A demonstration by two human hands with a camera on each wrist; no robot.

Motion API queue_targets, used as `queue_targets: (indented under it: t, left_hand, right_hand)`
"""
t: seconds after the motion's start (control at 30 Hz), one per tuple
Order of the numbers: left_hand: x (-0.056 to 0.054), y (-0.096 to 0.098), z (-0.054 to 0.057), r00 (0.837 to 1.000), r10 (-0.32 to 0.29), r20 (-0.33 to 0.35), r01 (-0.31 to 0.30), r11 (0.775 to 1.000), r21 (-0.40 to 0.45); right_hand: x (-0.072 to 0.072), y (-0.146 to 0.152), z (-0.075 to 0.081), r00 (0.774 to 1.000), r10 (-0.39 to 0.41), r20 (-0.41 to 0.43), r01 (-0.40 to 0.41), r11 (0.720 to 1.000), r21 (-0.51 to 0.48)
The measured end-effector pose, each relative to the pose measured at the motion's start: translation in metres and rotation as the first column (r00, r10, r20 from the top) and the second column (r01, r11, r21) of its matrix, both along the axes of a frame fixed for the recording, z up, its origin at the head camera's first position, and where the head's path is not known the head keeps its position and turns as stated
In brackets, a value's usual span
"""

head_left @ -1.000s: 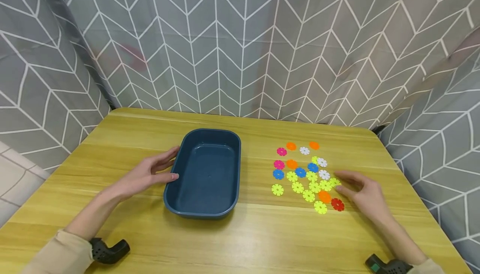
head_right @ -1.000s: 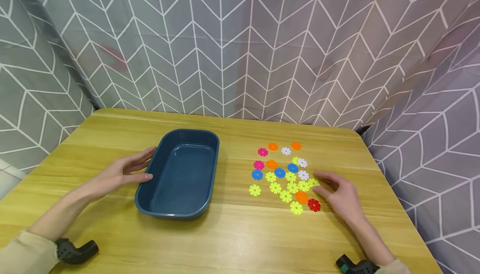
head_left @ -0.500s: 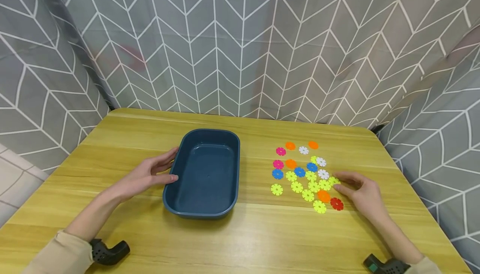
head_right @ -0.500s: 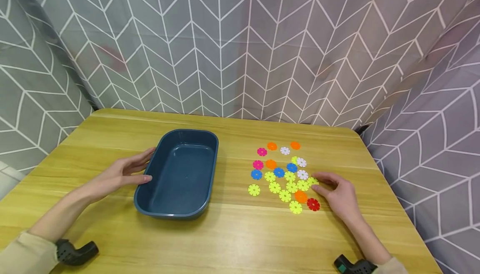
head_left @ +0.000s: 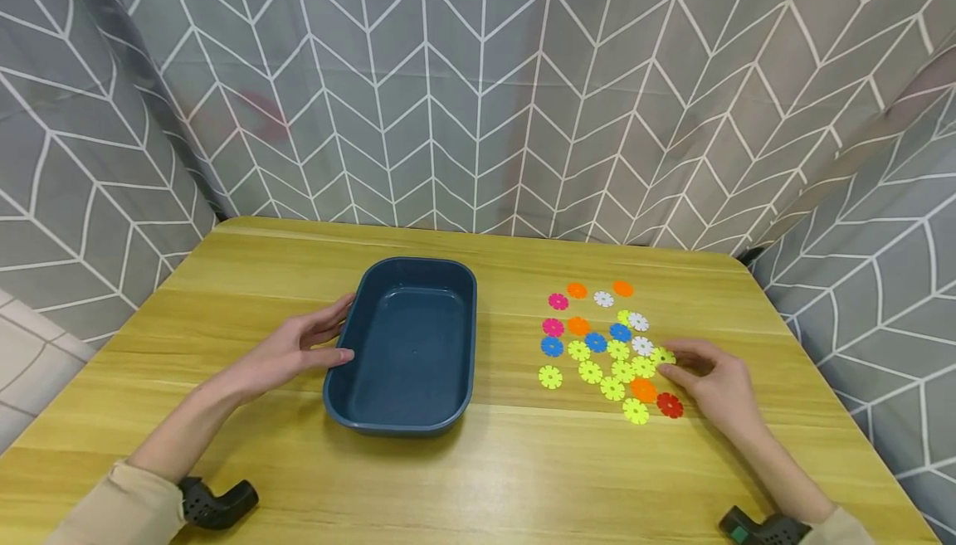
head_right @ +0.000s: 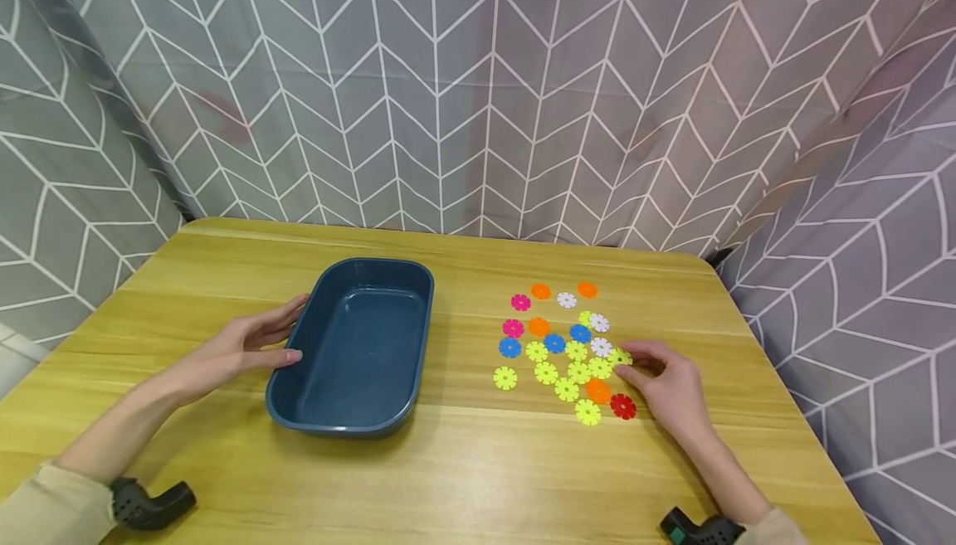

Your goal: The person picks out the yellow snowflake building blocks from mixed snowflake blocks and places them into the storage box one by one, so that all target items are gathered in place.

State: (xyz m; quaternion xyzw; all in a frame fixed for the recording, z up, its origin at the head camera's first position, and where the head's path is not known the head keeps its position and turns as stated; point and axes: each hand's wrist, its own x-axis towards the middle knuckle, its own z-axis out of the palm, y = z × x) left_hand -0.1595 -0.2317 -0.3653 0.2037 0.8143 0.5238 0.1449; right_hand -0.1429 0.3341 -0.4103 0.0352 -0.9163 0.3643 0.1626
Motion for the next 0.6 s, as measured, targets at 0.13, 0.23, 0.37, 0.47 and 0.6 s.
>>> queue_targets:
  t: [0.13, 0.23, 0.37, 0.47, 0.6]
  left_hand:
    - [0.0003, -0.0003, -0.0005, 1.0, -0.001, 0.002, 0.001, 1.0, 0.004]
    - [0.0007, -0.0004, -0.0007, 1.0, -0.003, 0.002, 0.003, 1.0, 0.004]
    - [0.0009, -0.0013, -0.0014, 1.0, -0.018, -0.003, 0.018, 1.0, 0.004]
    - [0.0009, -0.0021, -0.0017, 0.999, -0.037, -0.005, 0.037, 0.999, 0.012]
    - [0.001, -0.0024, -0.0016, 0.999, -0.053, -0.003, 0.053, 0.998, 0.026]
  right_hand:
    - [-0.0017, -0.0014, -0.0012, 1.0, -0.005, -0.009, 0.005, 1.0, 0.001]
    - [-0.0018, -0.0013, -0.0025, 1.0, -0.017, 0.0, 0.017, 1.0, -0.009]
    - [-0.0018, -0.0013, -0.0032, 1.0, -0.022, 0.015, 0.023, 0.998, -0.057]
    - [-0.0022, -0.0018, -0.0027, 0.999, -0.03, 0.032, 0.033, 0.994, -0.106]
    - [-0.003, -0.0032, 0.0006, 0.996, -0.056, 0.072, 0.067, 0.986, -0.155]
